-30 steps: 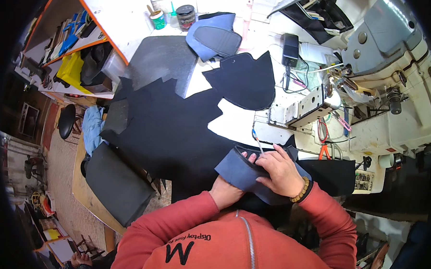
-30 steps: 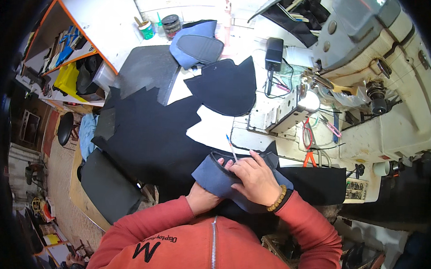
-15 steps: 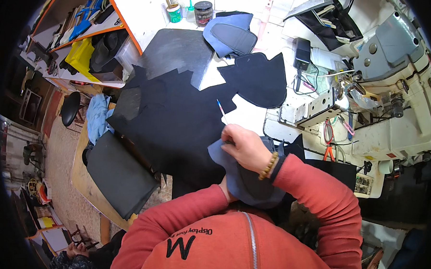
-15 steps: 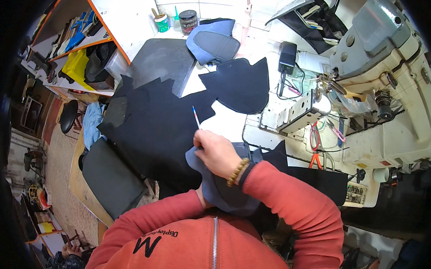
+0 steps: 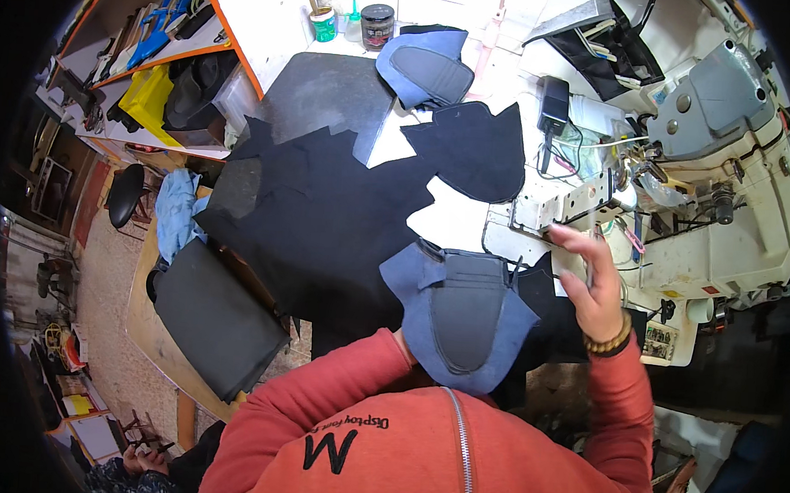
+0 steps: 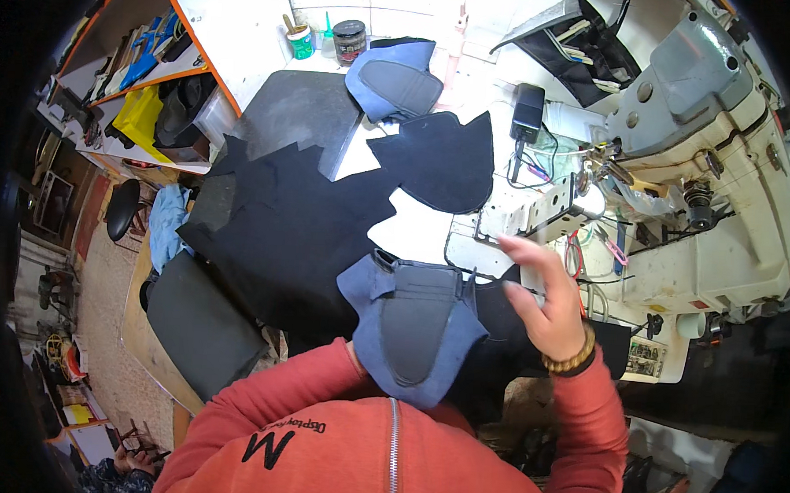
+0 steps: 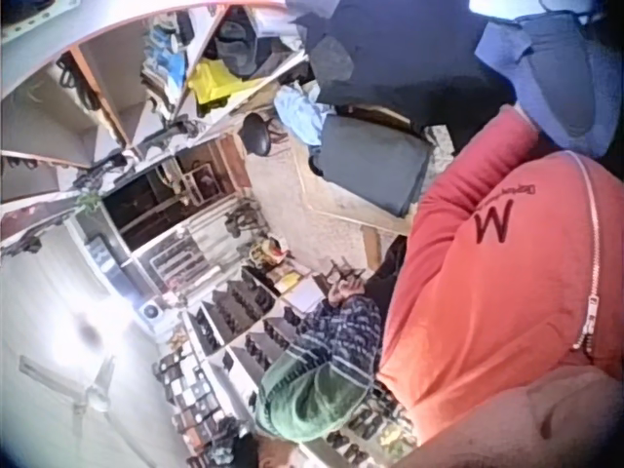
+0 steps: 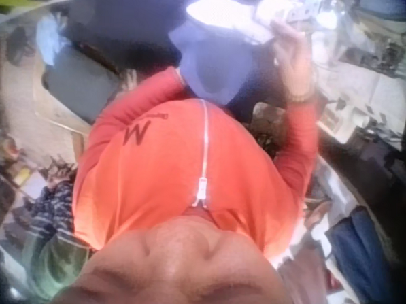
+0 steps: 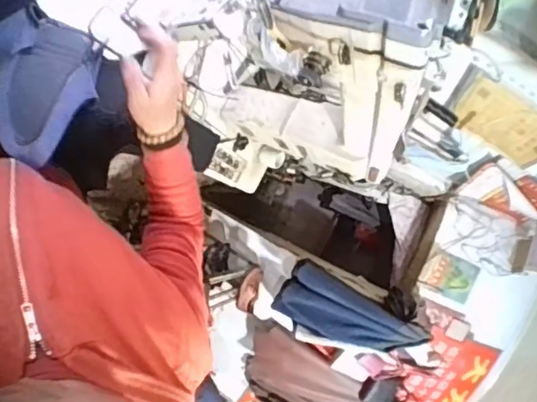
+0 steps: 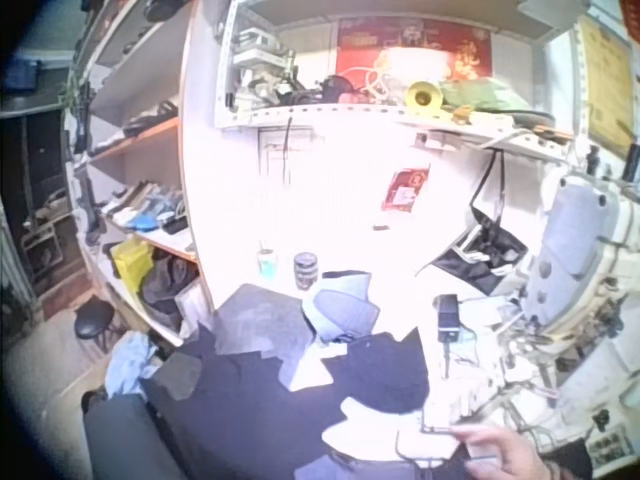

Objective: The person handles black and blue shoe components on a worktable, unfolding and smoothing a large black fabric piece, then picking up and inspecting a blue shoe upper. The person repeatedly aligns and adjusts the parts without using a tool.

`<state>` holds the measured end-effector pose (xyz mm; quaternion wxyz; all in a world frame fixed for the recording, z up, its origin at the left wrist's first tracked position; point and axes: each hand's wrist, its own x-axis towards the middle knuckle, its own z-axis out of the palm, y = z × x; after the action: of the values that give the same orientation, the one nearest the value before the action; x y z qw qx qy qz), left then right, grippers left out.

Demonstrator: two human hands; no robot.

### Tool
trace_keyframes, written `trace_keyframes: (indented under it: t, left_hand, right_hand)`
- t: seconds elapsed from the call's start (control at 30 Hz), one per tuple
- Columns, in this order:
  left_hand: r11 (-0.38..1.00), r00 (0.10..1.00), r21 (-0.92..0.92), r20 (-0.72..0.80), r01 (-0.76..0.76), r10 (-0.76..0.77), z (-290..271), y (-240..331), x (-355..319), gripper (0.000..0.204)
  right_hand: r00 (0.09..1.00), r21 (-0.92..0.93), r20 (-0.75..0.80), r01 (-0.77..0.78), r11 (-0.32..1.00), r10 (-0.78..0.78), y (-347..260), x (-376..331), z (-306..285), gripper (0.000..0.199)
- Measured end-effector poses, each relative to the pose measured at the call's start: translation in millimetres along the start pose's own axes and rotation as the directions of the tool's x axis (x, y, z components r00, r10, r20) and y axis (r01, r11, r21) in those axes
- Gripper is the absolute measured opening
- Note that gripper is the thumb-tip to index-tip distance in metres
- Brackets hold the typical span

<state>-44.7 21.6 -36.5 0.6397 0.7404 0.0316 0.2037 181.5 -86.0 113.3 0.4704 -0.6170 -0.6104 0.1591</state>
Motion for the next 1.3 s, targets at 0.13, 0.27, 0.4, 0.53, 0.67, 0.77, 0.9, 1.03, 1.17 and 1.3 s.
trace_keyframes:
  t: [0.13,0.27,0.4,0.53,0.67,0.77,0.9,1.03,1.17,1.3]
  left_hand:
    - [0.893,0.996,0.45,-0.082,0.0,0.041,-22.8,33.6,-0.3,0.046]
    - [0.686,0.991,0.726,-0.038,-0.06,0.127,-46.1,43.8,11.7,0.041]
    - [0.98,0.982,0.128,-0.135,0.153,-0.135,-53.3,24.4,22.2,0.068]
    - [0.92,0.934,-0.252,-0.123,0.299,-0.337,-51.6,13.3,24.2,0.074]
    - [0.622,0.874,-0.735,-0.082,0.271,-0.478,-56.3,18.9,29.9,0.098]
    - [0.546,0.819,-0.772,-0.061,0.324,-0.571,-67.9,22.3,32.7,0.086]
    - [0.665,0.801,-0.611,-0.082,0.43,-0.593,-85.7,20.3,24.0,0.073]
    - [0.79,0.743,-0.201,-0.266,0.58,-0.614,-106.1,24.1,11.5,0.032]
    - [0.551,0.935,0.755,-0.288,0.355,-0.207,-112.3,33.1,0.3,0.022]
    - [0.246,0.99,0.961,-0.106,0.125,-0.089,-98.6,34.1,-16.8,0.029]
  right_hand:
    - [0.946,0.126,-0.178,-0.251,0.96,0.271,31.8,-74.2,41.4,0.048]
    - [0.992,-0.121,-0.122,-0.057,0.991,0.042,48.9,-91.2,98.2,0.068]
    - [0.964,-0.141,-0.228,-0.171,0.975,0.136,53.3,-69.5,123.6,0.073]
    - [0.972,-0.328,-0.23,-0.125,0.936,0.049,44.9,-60.3,134.8,0.082]
    - [0.982,-0.46,-0.179,-0.142,0.877,0.066,43.0,-62.6,146.1,0.091]
    - [0.984,-0.476,-0.163,-0.141,0.868,0.071,48.2,-64.9,148.0,0.092]
    - [0.989,-0.48,-0.125,-0.132,0.867,0.081,53.9,-67.1,147.4,0.094]
    - [0.992,-0.51,-0.076,-0.122,0.851,0.097,55.8,-66.2,146.4,0.093]
    - [0.996,-0.504,-0.041,-0.088,0.859,0.078,59.7,-63.6,140.7,0.096]
    - [0.995,-0.527,0.041,-0.054,0.848,0.089,64.0,-63.4,133.9,0.103]
